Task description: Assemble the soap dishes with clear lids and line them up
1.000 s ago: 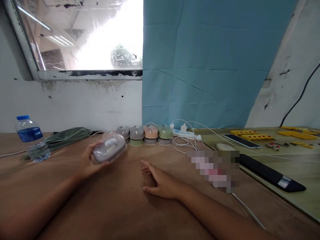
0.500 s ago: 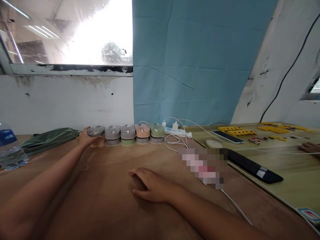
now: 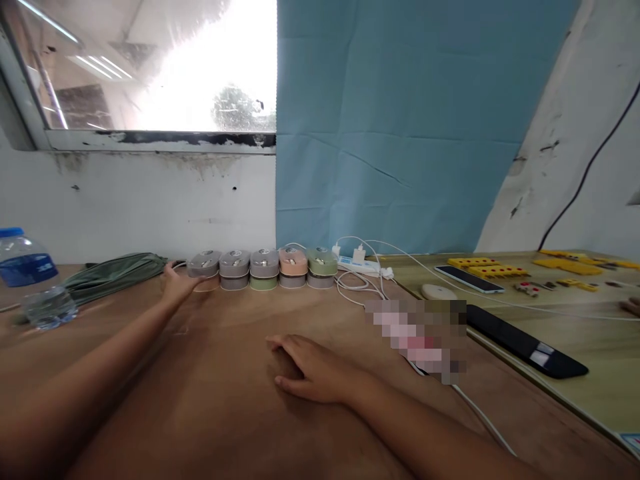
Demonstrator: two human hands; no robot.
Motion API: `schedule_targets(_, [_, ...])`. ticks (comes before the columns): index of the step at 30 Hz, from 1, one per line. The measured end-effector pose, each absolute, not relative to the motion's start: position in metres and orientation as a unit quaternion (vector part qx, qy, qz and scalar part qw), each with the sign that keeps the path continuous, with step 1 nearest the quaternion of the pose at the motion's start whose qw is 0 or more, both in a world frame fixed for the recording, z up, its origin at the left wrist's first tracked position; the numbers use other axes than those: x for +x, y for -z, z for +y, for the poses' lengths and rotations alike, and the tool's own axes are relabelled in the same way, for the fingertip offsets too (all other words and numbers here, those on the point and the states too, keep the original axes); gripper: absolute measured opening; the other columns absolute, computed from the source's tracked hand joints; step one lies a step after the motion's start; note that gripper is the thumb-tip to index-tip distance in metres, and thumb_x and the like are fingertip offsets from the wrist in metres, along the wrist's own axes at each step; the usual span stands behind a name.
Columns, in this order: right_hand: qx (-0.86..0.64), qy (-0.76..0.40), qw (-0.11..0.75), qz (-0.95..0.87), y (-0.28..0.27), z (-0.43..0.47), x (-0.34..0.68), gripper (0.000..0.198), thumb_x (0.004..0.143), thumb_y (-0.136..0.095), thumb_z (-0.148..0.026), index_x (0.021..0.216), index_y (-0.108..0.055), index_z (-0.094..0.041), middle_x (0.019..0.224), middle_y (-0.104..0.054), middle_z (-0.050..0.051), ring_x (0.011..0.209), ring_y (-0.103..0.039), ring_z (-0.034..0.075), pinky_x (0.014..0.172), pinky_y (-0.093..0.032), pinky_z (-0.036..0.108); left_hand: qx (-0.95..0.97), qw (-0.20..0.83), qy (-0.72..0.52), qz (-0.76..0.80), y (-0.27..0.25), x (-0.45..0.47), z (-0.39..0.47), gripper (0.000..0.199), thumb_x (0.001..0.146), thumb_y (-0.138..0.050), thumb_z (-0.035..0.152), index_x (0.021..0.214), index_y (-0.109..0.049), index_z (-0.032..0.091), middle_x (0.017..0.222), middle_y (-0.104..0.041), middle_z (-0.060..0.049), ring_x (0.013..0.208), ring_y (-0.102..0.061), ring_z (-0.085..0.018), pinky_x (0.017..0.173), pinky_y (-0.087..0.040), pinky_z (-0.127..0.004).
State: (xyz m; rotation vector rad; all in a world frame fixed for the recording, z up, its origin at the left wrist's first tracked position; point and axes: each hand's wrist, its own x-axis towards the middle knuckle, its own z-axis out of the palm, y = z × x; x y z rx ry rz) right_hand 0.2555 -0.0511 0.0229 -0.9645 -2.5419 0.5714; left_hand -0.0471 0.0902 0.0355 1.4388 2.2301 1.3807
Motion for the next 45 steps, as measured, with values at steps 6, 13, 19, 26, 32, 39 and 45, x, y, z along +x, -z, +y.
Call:
schedule_targets(6, [-0.34,-0.114,0.188,-0.914,-0.02,-0.047,0.248,0.034,0.075,-0.051,-0.026,0.107,-0.047,-0.018,0.106,-0.052,0.008,0.097,-0.048,0.02,0.085,-0.04,0.032,0.746,0.265,-0.304,0.53,-0.006,-0.009,-0.003,0.02,0.068,-0.052,0.033,0.08,-0.05,0.018,0.073,-0.054,-0.003,0.067,-0.052,-0.017,0.059,-0.039,-0.027])
schedule_targets(13, [-0.465,0.013,0.108,-0.879,-0.011,-0.028,0.221,0.013,0.076,-0.045,-0.022,0.07,-0.056,-0.017,0.069,-0.061,0.004,0.062,-0.053,0.015,0.057,-0.034,0.024,0.873,-0.001,-0.174,0.456,-0.007,0.017,-0.047,0.022,0.08,-0.037,0.03,0.07,-0.053,0.02,0.071,-0.062,-0.009,0.064,-0.057,-0.023,0.054,-0.032,-0.03])
schedule_targets(19, [-0.517,0.048,0.085,-0.85,-0.008,-0.016,0.201,0.033,0.082,-0.038,-0.03,0.067,-0.065,-0.015,0.073,-0.067,0.01,0.066,-0.059,0.02,0.055,-0.032,0.025,0.85,-0.032,-0.122,0.512,-0.005,0.027,-0.044,0.029,0.081,-0.032,0.032,0.077,-0.057,0.018,0.076,-0.065,-0.011,0.068,-0.061,-0.025,0.055,-0.036,-0.031])
schedule_targets(26, [-0.553,0.061,0.067,-0.829,-0.014,-0.024,0.204,0.044,0.084,-0.034,-0.039,0.07,-0.068,-0.016,0.073,-0.068,0.01,0.066,-0.061,0.02,0.054,-0.035,0.024,0.837,-0.042,-0.093,0.537,-0.008,0.022,-0.039,0.03,0.08,-0.032,0.035,0.077,-0.058,0.019,0.076,-0.065,-0.007,0.07,-0.061,-0.022,0.057,-0.039,-0.028])
schedule_targets(32, [-0.585,0.067,0.044,-0.807,-0.014,-0.024,0.202,0.046,0.083,-0.033,-0.041,0.075,-0.068,-0.013,0.077,-0.067,0.015,0.07,-0.062,0.024,0.057,-0.038,0.027,0.835,-0.05,-0.09,0.541,-0.003,0.018,-0.031,0.03,0.081,-0.031,0.035,0.076,-0.056,0.02,0.075,-0.065,-0.007,0.068,-0.061,-0.022,0.055,-0.037,-0.028])
schedule_targets(39, [-0.557,0.051,0.04,-0.828,-0.016,-0.019,0.21,0.036,0.079,-0.039,-0.034,0.074,-0.069,-0.015,0.078,-0.068,0.012,0.069,-0.061,0.021,0.055,-0.036,0.025,0.824,-0.033,-0.094,0.557,-0.004,0.008,-0.024,0.027,0.08,-0.034,0.035,0.074,-0.055,0.02,0.076,-0.064,-0.006,0.071,-0.059,-0.02,0.056,-0.035,-0.027])
schedule_targets(45, [-0.544,0.047,0.036,-0.837,-0.019,-0.02,0.215,0.033,0.077,-0.04,-0.03,0.073,-0.069,-0.015,0.075,-0.068,0.011,0.065,-0.06,0.019,0.051,-0.032,0.024,0.804,-0.006,-0.105,0.585,-0.009,-0.004,-0.02,0.023,0.079,-0.037,0.034,0.073,-0.055,0.02,0.075,-0.063,-0.005,0.072,-0.057,-0.019,0.056,-0.033,-0.026])
